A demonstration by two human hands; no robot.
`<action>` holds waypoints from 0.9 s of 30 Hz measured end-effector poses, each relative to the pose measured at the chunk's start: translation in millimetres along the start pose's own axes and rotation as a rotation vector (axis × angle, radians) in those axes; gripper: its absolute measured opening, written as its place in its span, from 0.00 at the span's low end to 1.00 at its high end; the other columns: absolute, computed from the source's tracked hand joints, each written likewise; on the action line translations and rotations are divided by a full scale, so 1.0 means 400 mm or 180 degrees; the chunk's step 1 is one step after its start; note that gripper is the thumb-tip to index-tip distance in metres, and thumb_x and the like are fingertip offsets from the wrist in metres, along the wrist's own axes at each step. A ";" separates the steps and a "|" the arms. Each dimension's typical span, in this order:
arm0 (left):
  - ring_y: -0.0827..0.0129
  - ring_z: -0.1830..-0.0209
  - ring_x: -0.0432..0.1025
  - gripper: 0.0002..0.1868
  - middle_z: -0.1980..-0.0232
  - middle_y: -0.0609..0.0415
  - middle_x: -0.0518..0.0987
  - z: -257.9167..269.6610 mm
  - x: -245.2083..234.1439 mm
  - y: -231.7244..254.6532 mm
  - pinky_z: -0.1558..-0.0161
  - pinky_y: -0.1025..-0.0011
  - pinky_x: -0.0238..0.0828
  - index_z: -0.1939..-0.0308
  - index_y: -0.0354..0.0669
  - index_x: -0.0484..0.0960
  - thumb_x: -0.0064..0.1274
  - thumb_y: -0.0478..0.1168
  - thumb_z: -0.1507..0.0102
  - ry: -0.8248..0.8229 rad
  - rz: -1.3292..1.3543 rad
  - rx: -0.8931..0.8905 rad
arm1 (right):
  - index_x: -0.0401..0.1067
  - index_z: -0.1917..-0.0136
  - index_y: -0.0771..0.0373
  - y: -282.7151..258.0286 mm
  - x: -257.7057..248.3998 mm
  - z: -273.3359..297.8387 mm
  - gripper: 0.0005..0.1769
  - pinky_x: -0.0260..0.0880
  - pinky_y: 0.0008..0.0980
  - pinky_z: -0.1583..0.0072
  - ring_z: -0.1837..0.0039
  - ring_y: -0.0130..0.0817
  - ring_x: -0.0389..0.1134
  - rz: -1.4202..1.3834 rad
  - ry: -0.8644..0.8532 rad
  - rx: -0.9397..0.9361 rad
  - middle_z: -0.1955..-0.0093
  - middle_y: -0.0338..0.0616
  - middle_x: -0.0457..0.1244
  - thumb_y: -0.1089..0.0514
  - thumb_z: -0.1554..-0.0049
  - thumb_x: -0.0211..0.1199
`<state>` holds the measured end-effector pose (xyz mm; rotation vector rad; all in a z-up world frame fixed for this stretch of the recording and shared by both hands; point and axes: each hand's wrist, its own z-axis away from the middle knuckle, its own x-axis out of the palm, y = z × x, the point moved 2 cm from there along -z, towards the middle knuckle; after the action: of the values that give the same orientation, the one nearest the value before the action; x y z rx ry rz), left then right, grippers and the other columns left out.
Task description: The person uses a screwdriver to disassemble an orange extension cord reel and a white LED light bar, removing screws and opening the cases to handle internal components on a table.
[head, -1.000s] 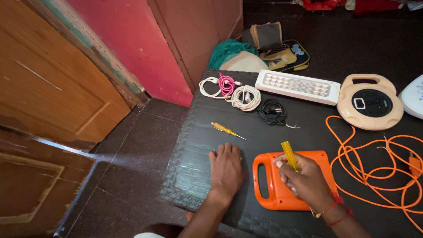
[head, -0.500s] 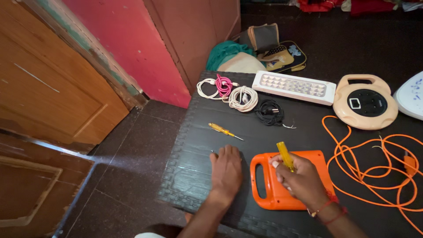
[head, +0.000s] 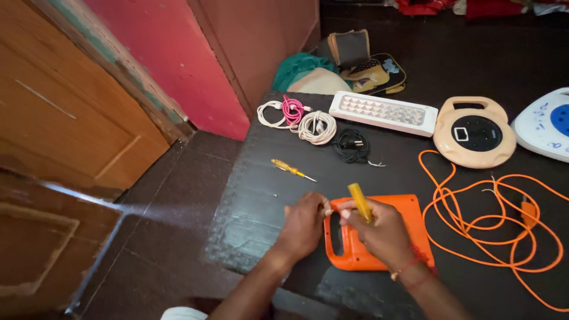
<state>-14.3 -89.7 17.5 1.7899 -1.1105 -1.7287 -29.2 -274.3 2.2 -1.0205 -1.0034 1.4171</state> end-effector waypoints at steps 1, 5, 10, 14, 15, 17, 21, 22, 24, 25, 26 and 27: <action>0.53 0.50 0.75 0.03 0.56 0.48 0.80 0.009 -0.005 0.012 0.50 0.56 0.61 0.58 0.41 0.78 0.50 0.36 0.34 0.0000 0.0168 0.0032 | 0.81 0.47 0.65 -0.007 0.009 0.003 0.14 0.58 0.22 0.67 0.68 0.20 0.60 -0.0076 -0.0082 -0.0186 0.62 0.39 0.71 0.57 0.45 0.66; 0.51 0.56 0.76 0.06 0.57 0.45 0.80 0.029 -0.020 0.043 0.53 0.61 0.70 0.55 0.37 0.76 0.50 0.37 0.31 -0.0097 0.0657 0.0043 | 0.80 0.48 0.68 -0.027 0.046 0.006 0.15 0.67 0.19 0.64 0.64 0.18 0.71 -0.0125 -0.0143 -0.0469 0.61 0.41 0.73 0.58 0.46 0.68; 0.61 0.59 0.74 0.05 0.59 0.47 0.78 0.068 -0.033 0.041 0.54 0.65 0.71 0.55 0.36 0.75 0.50 0.35 0.32 0.0125 0.0778 -0.0063 | 0.80 0.49 0.69 -0.043 0.066 0.027 0.14 0.59 0.21 0.69 0.69 0.20 0.62 -0.0430 -0.0219 -0.0219 0.62 0.42 0.73 0.58 0.47 0.69; 0.74 0.56 0.73 0.07 0.59 0.57 0.79 0.102 -0.010 0.012 0.50 0.72 0.71 0.57 0.38 0.76 0.48 0.39 0.29 -0.0167 0.1655 -0.0273 | 0.80 0.50 0.69 -0.044 0.056 0.042 0.12 0.67 0.17 0.61 0.63 0.15 0.69 -0.0403 -0.0442 -0.0692 0.59 0.40 0.74 0.59 0.44 0.69; 0.77 0.56 0.71 0.08 0.59 0.60 0.78 0.108 0.000 0.006 0.51 0.75 0.69 0.56 0.39 0.76 0.48 0.40 0.28 -0.0277 0.1849 -0.0316 | 0.80 0.50 0.70 -0.046 0.055 0.052 0.12 0.71 0.15 0.57 0.59 0.13 0.73 -0.0377 -0.0543 -0.0981 0.58 0.40 0.75 0.59 0.43 0.69; 0.81 0.62 0.66 0.09 0.62 0.63 0.74 0.116 0.010 -0.002 0.58 0.78 0.63 0.56 0.41 0.76 0.48 0.42 0.27 -0.0452 0.2329 -0.0634 | 0.82 0.50 0.68 -0.044 0.040 0.065 0.12 0.60 0.19 0.66 0.68 0.17 0.62 -0.0064 -0.0349 -0.0417 0.62 0.40 0.73 0.58 0.43 0.67; 0.84 0.74 0.58 0.09 0.70 0.67 0.67 0.116 0.038 0.024 0.71 0.80 0.53 0.57 0.46 0.76 0.48 0.45 0.27 -0.0763 0.2912 -0.1374 | 0.82 0.49 0.65 -0.050 0.006 0.071 0.12 0.54 0.21 0.70 0.72 0.18 0.57 -0.0161 -0.0425 -0.0221 0.64 0.38 0.71 0.59 0.44 0.67; 0.85 0.74 0.59 0.08 0.71 0.67 0.68 0.109 0.036 0.032 0.72 0.80 0.53 0.57 0.48 0.76 0.48 0.46 0.29 -0.0785 0.2886 -0.1443 | 0.82 0.50 0.65 -0.054 -0.002 0.067 0.11 0.59 0.20 0.66 0.68 0.17 0.61 -0.0032 -0.0410 -0.0453 0.62 0.37 0.72 0.59 0.44 0.68; 0.84 0.74 0.60 0.08 0.71 0.66 0.68 0.104 0.033 0.044 0.71 0.80 0.54 0.56 0.47 0.77 0.48 0.46 0.28 -0.0856 0.2906 -0.1327 | 0.82 0.51 0.66 -0.055 -0.016 0.062 0.10 0.70 0.17 0.58 0.60 0.14 0.70 0.0220 -0.0389 -0.0913 0.58 0.35 0.74 0.59 0.44 0.68; 0.84 0.74 0.60 0.08 0.71 0.66 0.69 0.102 0.033 0.043 0.71 0.80 0.54 0.56 0.47 0.77 0.49 0.45 0.28 -0.0891 0.2913 -0.1273 | 0.83 0.51 0.66 -0.049 -0.023 0.059 0.10 0.66 0.20 0.60 0.62 0.17 0.68 0.0253 -0.0335 -0.0741 0.59 0.36 0.74 0.58 0.44 0.68; 0.83 0.74 0.60 0.08 0.71 0.66 0.69 0.099 0.034 0.036 0.71 0.80 0.54 0.56 0.46 0.77 0.49 0.45 0.29 -0.0871 0.2845 -0.1310 | 0.83 0.51 0.66 -0.047 -0.026 0.052 0.11 0.63 0.23 0.61 0.63 0.19 0.65 0.0281 -0.0287 -0.0578 0.59 0.37 0.73 0.58 0.44 0.68; 0.83 0.74 0.60 0.07 0.70 0.66 0.70 0.094 0.038 0.024 0.72 0.79 0.54 0.56 0.46 0.78 0.50 0.44 0.30 -0.0850 0.2777 -0.1347 | 0.83 0.52 0.66 -0.045 -0.024 0.046 0.11 0.61 0.26 0.63 0.65 0.22 0.62 0.0309 -0.0242 -0.0414 0.60 0.39 0.73 0.58 0.44 0.68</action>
<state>-54.5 -98.5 9.6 0.6595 -1.2436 -1.4878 -41.4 -283.3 25.1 -1.1303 -1.1267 1.4946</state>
